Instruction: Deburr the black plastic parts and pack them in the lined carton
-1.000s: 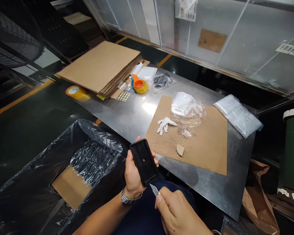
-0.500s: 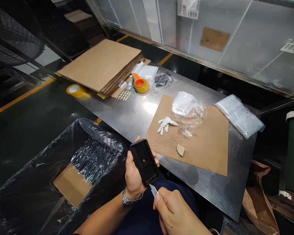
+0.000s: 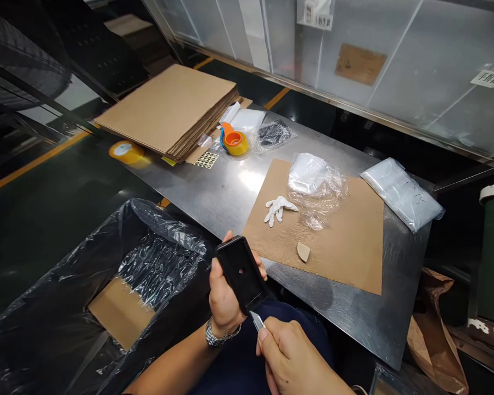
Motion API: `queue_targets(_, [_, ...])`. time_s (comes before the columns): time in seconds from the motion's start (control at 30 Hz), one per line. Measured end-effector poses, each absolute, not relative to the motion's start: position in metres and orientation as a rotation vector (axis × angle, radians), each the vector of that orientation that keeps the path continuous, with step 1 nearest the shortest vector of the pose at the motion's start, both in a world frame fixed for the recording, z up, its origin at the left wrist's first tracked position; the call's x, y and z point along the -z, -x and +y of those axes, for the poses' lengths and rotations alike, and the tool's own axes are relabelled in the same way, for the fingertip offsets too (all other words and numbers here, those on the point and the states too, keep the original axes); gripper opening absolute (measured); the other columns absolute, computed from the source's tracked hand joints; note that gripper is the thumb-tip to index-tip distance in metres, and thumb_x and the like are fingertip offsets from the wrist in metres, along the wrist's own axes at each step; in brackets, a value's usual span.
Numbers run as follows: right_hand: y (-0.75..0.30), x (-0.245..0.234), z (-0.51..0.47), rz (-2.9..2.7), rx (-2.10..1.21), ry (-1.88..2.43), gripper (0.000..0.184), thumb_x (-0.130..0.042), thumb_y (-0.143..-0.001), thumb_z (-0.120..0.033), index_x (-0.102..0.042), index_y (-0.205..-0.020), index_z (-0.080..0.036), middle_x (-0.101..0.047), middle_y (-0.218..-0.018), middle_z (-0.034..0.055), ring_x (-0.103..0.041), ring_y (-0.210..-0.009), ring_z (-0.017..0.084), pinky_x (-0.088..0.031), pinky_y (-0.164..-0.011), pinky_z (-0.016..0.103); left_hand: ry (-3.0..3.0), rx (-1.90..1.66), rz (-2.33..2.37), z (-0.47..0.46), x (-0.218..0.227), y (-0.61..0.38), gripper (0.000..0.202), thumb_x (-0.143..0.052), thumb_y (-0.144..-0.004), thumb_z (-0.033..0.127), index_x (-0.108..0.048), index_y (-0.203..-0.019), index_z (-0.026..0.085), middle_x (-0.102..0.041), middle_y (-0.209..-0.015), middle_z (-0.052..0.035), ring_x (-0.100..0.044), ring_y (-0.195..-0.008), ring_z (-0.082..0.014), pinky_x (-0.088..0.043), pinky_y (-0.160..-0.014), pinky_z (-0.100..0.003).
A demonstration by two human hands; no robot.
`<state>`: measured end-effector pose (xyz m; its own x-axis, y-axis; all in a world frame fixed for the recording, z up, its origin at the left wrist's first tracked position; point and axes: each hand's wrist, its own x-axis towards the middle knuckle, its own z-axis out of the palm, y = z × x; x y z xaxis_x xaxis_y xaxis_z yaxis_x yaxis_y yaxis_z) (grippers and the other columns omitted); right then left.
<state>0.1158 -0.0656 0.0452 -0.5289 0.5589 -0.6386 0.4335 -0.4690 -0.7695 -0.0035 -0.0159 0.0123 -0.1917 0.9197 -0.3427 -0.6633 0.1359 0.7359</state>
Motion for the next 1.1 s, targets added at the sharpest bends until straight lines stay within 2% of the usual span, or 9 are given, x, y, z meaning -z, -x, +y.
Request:
queue_targets(0.23, [-0.1130,-0.0445,-0.0699,-1.501,-2.128,1.478,0.040,-0.021,-0.092,-0.047,-0.042,-0.075,-0.018,-0.036,-0.036,-0.0111,-0.035,-0.028,0.003,-0.030,-0.040,0.014,-0.297,-1.491,1.012,-0.0162,-0.0138,0.0032,0.051,-0.028,-0.086,0.048,-0.029,-0.133,0.027,-0.062,-0.070,-0.0027,-0.058,-0.054,-0.0149,-0.048,-0.049,-0.027])
queue_targets(0.43, [-0.1153,-0.0435,-0.0725,-1.514,-2.090,1.513,0.037,-0.022,-0.093,-0.044,-0.043,-0.075,-0.018,-0.035,-0.034,-0.0123,-0.034,-0.027,0.002,-0.034,-0.046,0.014,-0.290,-1.485,0.988,-0.0165,-0.0176,0.0037,0.051,-0.027,-0.086,0.048,-0.027,-0.133,0.029,-0.062,-0.070,-0.0024,-0.058,-0.055,-0.0144,-0.048,-0.049,-0.026])
queue_targets(0.73, [-0.1147,-0.0426,-0.0733,-1.613,-2.070,1.595,0.037,-0.022,-0.093,-0.044,-0.045,-0.077,-0.019,-0.040,-0.037,-0.0108,-0.034,-0.028,0.004,-0.029,-0.041,0.016,-0.357,-1.503,0.997,-0.0188,-0.0127,0.0048,0.053,-0.027,-0.086,0.048,-0.025,-0.135,0.027,-0.062,-0.072,-0.0030,-0.058,-0.056,-0.0153,-0.048,-0.050,-0.027])
queue_targets(0.97, [-0.1152,-0.0442,-0.0723,-1.643,-2.039,1.625,0.038,-0.023,-0.093,-0.045,-0.048,-0.078,-0.019,-0.041,-0.040,-0.0100,-0.036,-0.032,0.005,-0.032,-0.045,0.018,-0.414,-1.523,1.005,-0.0211,-0.0081,0.0054,0.057,-0.029,-0.085,0.051,-0.024,-0.136,0.027,-0.062,-0.074,-0.0026,-0.059,-0.055,-0.0158,-0.048,-0.046,-0.027])
queue_targets(1.1, [-0.1127,-0.0444,-0.0707,-1.594,-2.081,1.591,0.039,-0.023,-0.093,-0.046,-0.046,-0.077,-0.019,-0.039,-0.038,-0.0107,-0.035,-0.030,0.005,-0.032,-0.044,0.017,-0.408,-1.517,1.023,-0.0217,-0.0085,0.0053,0.056,-0.030,-0.085,0.051,-0.023,-0.136,0.028,-0.062,-0.074,-0.0027,-0.059,-0.056,-0.0162,-0.049,-0.050,-0.029])
